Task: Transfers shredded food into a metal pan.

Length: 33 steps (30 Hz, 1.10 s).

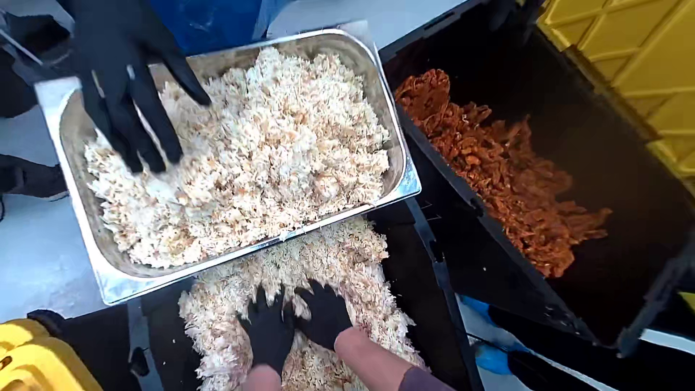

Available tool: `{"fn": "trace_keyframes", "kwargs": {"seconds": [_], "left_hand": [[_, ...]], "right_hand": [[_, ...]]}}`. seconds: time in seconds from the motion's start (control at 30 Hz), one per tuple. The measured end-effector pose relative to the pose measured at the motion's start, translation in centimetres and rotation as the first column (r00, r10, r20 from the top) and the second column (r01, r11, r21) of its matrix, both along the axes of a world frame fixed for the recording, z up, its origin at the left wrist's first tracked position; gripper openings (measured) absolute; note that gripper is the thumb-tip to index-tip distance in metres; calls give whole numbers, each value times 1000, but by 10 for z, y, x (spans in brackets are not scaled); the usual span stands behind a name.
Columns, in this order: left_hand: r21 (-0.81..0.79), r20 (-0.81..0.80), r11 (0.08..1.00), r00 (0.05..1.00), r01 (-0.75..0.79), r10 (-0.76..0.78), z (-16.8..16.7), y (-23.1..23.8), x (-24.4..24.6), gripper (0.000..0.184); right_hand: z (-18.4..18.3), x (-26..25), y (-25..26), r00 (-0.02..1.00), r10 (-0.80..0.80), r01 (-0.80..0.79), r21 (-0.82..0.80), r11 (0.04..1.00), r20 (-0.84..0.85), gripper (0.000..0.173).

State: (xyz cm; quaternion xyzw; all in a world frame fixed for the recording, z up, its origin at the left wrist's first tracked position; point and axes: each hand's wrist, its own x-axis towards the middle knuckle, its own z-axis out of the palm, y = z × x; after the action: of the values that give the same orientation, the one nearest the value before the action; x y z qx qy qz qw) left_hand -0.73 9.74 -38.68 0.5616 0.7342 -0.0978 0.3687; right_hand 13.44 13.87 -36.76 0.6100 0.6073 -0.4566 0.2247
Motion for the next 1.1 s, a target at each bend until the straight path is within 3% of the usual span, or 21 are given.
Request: {"fn": "trace_keyframes", "kwargs": {"seconds": [0.1, 0.17, 0.2, 0.27, 0.33, 0.43, 0.53, 0.63, 0.8, 0.93, 1.0, 1.1], "left_hand": [[-74, 228, 972, 945, -224, 235, 7, -44, -2, 51], [-168, 399, 880, 786, -444, 473, 5, -53, -8, 53], [-275, 468, 771, 621, -574, 629, 7, -51, -10, 53], [-471, 470, 496, 269, -729, 841, 17, -40, -4, 58], [-535, 394, 364, 157, -762, 906, 25, -31, 7, 64], [-513, 431, 387, 160, -766, 888, 29, -14, 7, 57], [-447, 483, 418, 179, -791, 857, 33, -17, 7, 46], [-441, 558, 378, 81, -814, 826, 42, -18, 11, 41], [-447, 600, 354, 18, -821, 799, 108, -31, 20, 33], [-442, 735, 316, -136, -840, 665, 180, -13, 23, 35], [-367, 804, 364, -95, -856, 586, 209, 16, 17, 37], [-145, 850, 432, 111, -890, 515, 226, 77, 1, 34]], "right_hand": [[19, 15, -15, 995, -89, 82, -151, 985, -38, 79], [23, 26, -20, 957, -258, 219, -249, 943, -136, 79], [21, 27, -25, 897, -401, 331, -317, 889, -189, 78], [15, 16, -33, 634, -734, 584, -473, 660, -242, 75], [9, -1, -37, 412, -891, 718, -533, 447, -193, 72], [-1, -12, -29, 328, -903, 756, -496, 427, -278, 53], [19, -14, -24, 272, -898, 766, -487, 420, -346, 44], [46, -10, -23, 153, -911, 764, -539, 355, -383, 44], [90, -4, -43, 2, -901, 752, -593, 287, -433, 41], [154, -4, -38, -160, -762, 750, -579, 320, -627, 46], [176, -7, -9, -198, -654, 729, -556, 399, -730, 50], [185, -24, 51, -196, -576, 740, -505, 444, -794, 44]]}}
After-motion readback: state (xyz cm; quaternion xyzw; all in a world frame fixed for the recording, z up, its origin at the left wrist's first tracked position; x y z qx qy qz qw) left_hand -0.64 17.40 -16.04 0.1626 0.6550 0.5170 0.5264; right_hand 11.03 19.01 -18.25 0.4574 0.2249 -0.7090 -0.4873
